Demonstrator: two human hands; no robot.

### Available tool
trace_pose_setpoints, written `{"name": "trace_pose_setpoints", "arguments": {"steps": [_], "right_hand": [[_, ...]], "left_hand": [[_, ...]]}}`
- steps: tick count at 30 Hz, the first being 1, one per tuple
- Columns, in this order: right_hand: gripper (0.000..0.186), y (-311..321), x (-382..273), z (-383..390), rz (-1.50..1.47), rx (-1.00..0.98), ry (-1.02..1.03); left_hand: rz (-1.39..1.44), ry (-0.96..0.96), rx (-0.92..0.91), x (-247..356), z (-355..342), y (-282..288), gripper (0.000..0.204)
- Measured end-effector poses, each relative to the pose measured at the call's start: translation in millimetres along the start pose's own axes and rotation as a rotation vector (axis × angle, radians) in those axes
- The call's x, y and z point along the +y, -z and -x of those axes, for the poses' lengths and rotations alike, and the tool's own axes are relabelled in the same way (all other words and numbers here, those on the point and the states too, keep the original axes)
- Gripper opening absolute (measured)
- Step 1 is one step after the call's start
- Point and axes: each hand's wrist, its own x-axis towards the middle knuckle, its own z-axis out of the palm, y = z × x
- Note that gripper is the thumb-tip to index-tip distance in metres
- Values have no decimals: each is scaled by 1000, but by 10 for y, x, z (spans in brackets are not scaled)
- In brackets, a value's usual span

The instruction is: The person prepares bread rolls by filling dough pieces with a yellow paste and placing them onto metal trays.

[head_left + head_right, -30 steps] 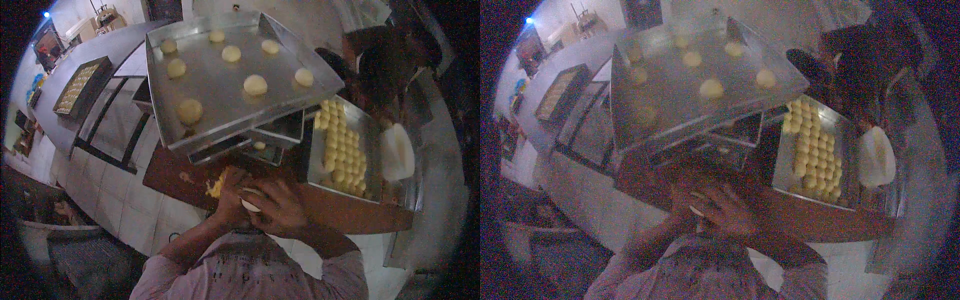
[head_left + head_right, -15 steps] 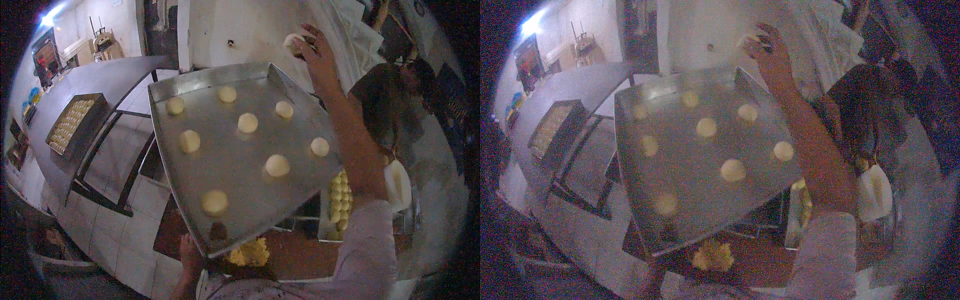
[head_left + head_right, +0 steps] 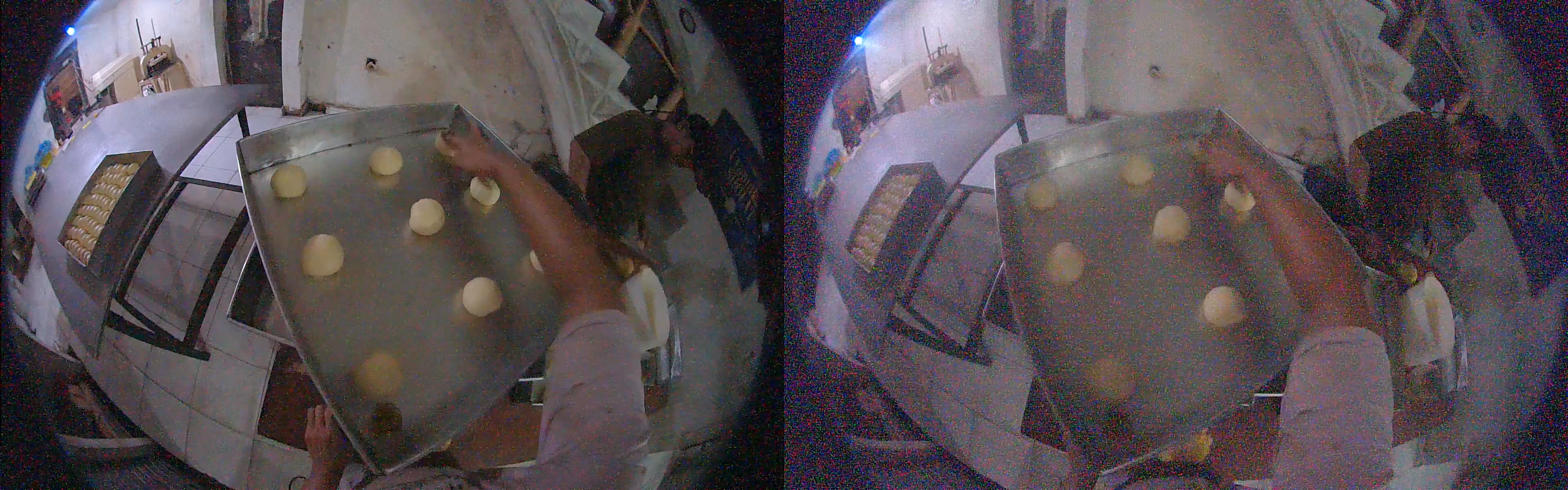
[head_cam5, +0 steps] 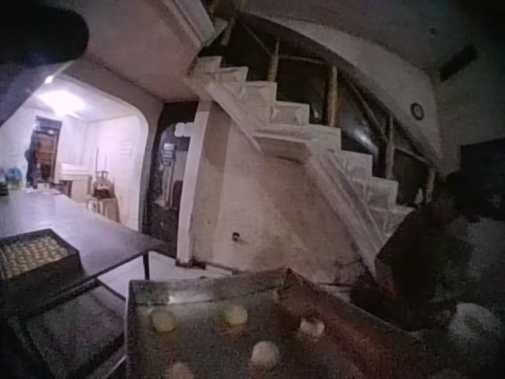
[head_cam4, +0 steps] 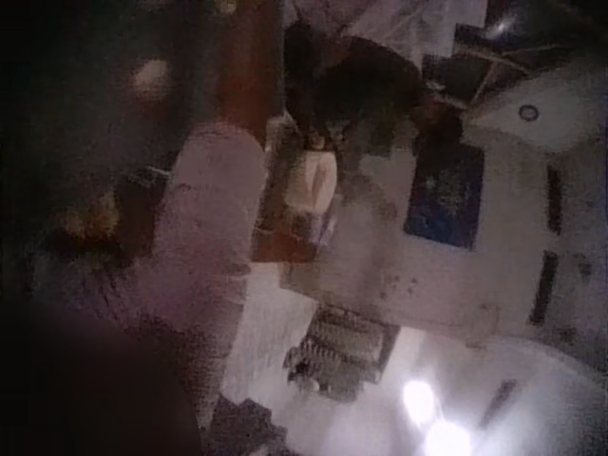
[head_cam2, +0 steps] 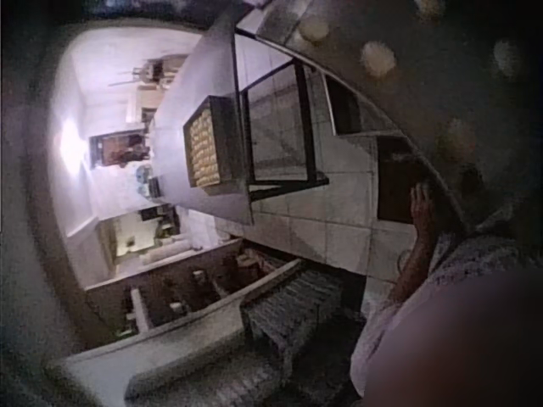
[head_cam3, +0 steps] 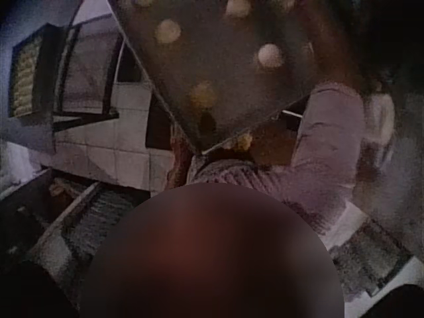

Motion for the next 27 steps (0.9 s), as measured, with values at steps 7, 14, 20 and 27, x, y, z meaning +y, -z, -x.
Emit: {"name": "trace_pose_setpoints", "arguments": {"steps": [7,14,20,27], "right_hand": [[49,894,357,1473,-320,983,160],[50,173,-425,4466,-774,863,-582],[51,-688,-1690,5198,-1215,508,-665],[52,-448,-1990,5661,-1290,826,-644]], "left_hand": [[-3,-213,224,292,-26,211,25],[370,-604,299,252,198,221,8],[433,-1164,-105,1389,593,734,32],[415,-1486,-377,2531,686,342,55]]}}
